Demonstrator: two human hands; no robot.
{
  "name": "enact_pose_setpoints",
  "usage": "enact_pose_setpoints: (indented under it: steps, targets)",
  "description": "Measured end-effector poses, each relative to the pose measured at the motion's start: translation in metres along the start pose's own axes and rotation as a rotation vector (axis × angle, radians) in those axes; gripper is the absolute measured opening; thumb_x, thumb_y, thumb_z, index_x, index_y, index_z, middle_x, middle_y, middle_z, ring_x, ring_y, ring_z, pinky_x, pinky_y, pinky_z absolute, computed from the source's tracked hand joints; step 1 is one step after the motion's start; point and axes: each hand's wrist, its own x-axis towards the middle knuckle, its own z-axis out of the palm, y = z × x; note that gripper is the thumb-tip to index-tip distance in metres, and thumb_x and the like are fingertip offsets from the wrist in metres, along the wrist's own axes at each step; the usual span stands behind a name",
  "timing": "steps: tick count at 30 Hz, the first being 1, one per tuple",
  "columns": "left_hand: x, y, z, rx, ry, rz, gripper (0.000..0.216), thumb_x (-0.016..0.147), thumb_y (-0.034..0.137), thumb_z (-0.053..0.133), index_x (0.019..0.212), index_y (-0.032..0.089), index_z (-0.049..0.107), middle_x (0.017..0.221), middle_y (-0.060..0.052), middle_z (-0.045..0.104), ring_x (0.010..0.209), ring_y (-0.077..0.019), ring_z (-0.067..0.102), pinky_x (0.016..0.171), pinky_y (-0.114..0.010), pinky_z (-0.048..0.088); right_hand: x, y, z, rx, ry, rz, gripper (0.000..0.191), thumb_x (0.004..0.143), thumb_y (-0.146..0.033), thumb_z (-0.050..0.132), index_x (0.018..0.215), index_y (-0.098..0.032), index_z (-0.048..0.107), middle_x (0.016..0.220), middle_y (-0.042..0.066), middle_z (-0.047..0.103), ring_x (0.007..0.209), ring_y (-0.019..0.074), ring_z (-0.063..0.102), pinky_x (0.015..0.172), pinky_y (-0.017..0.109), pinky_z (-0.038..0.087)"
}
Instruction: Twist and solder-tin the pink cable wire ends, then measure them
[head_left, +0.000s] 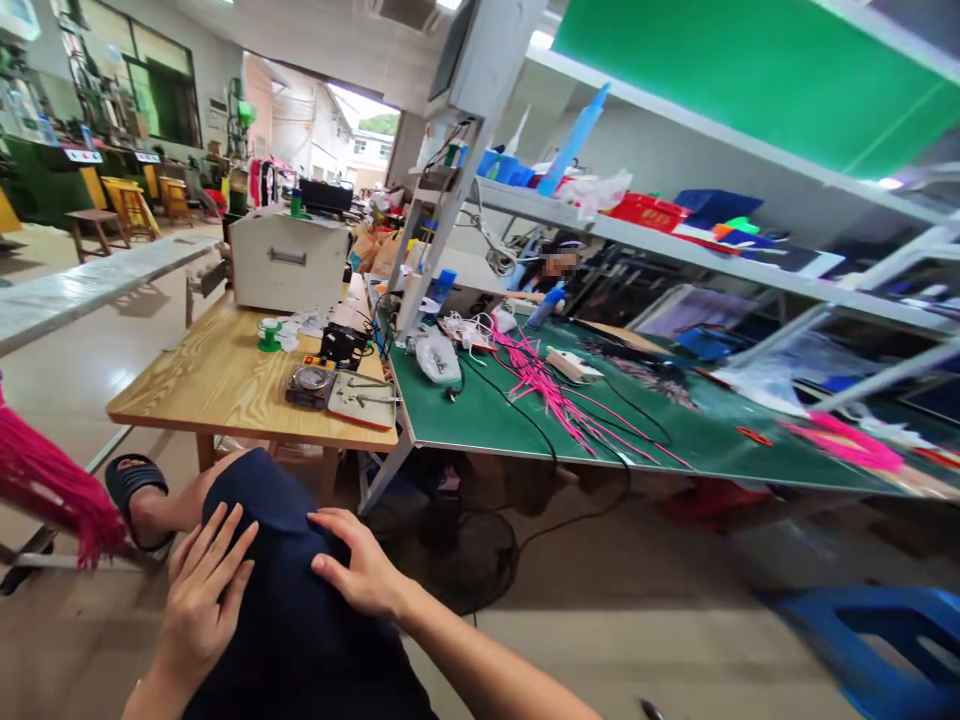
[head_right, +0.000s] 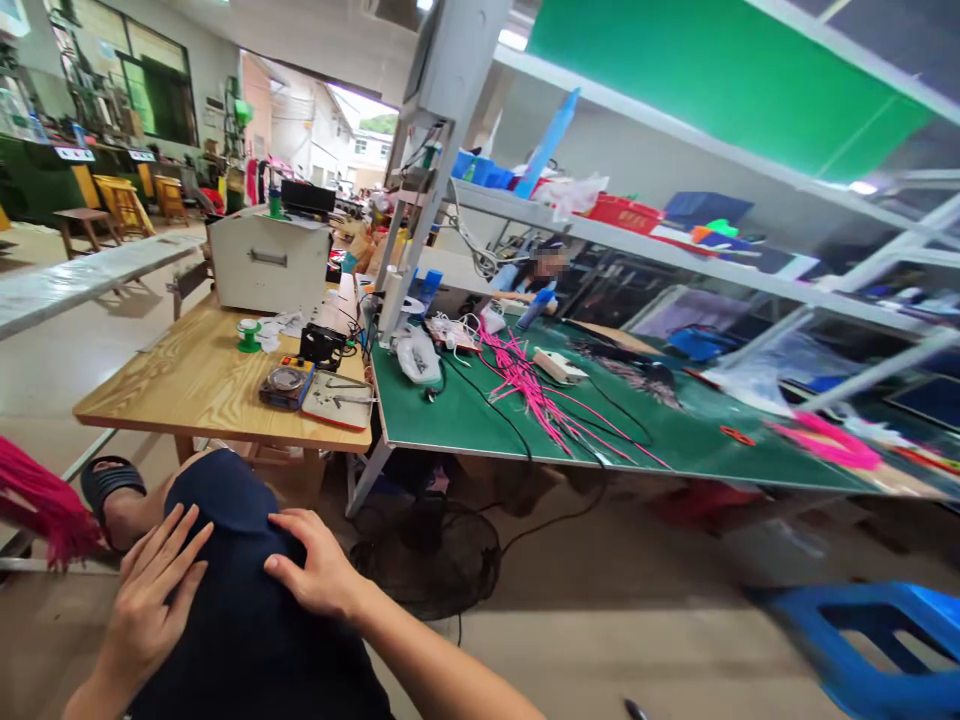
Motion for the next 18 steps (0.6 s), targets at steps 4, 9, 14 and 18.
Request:
enact_pose_setpoints:
  steps: [4, 9, 14, 18]
  targets:
    - [0.003, -0.007, -0.013, -0.043, 0.028, -0.049, 0.063, 0.102, 0.015, 0.060, 0.160, 0.037, 0.050, 0.151, -0.005, 0.068, 0.136, -0.0273, 0.067, 0.115, -0.043, 0.047, 0.015, 0.001, 0.015, -0.028, -0.035, 0.031, 0.057, 0.095, -0.044, 0.071, 0.145, -0.019, 0.065, 0.145, 0.018, 0.066, 0.139, 0.0299, 0.061, 0.122, 0.050, 0.047]
    - [-0.002, -0.026, 0.001, -0.095, 0.013, -0.092, 0.049, 0.101, 0.013, 0.058, 0.147, 0.030, 0.063, 0.143, -0.004, 0.073, 0.129, -0.0221, 0.071, 0.111, -0.035, 0.051, 0.037, 0.017, 0.033, -0.037, -0.043, 0.056, 0.049, 0.093, -0.030, 0.072, 0.141, -0.022, 0.067, 0.141, 0.014, 0.068, 0.134, 0.0284, 0.061, 0.118, 0.048, 0.050]
    - [0.013, -0.030, 0.047, -0.106, -0.025, 0.045, 0.040, 0.101, 0.013, 0.056, 0.138, 0.020, 0.069, 0.138, -0.009, 0.076, 0.134, -0.0222, 0.068, 0.115, -0.035, 0.048, 0.065, 0.035, 0.028, -0.092, -0.008, 0.099, 0.041, 0.092, -0.023, 0.070, 0.133, -0.020, 0.069, 0.124, 0.013, 0.070, 0.117, 0.0279, 0.065, 0.106, 0.048, 0.055]
    - [0.021, -0.037, 0.085, -0.095, -0.118, 0.212, 0.041, 0.099, 0.013, 0.053, 0.137, 0.014, 0.070, 0.134, -0.010, 0.078, 0.138, -0.0226, 0.066, 0.129, -0.039, 0.032, 0.079, 0.050, 0.025, -0.092, 0.009, 0.166, 0.035, 0.095, -0.022, 0.066, 0.130, -0.020, 0.069, 0.120, 0.012, 0.070, 0.114, 0.0275, 0.065, 0.103, 0.047, 0.057]
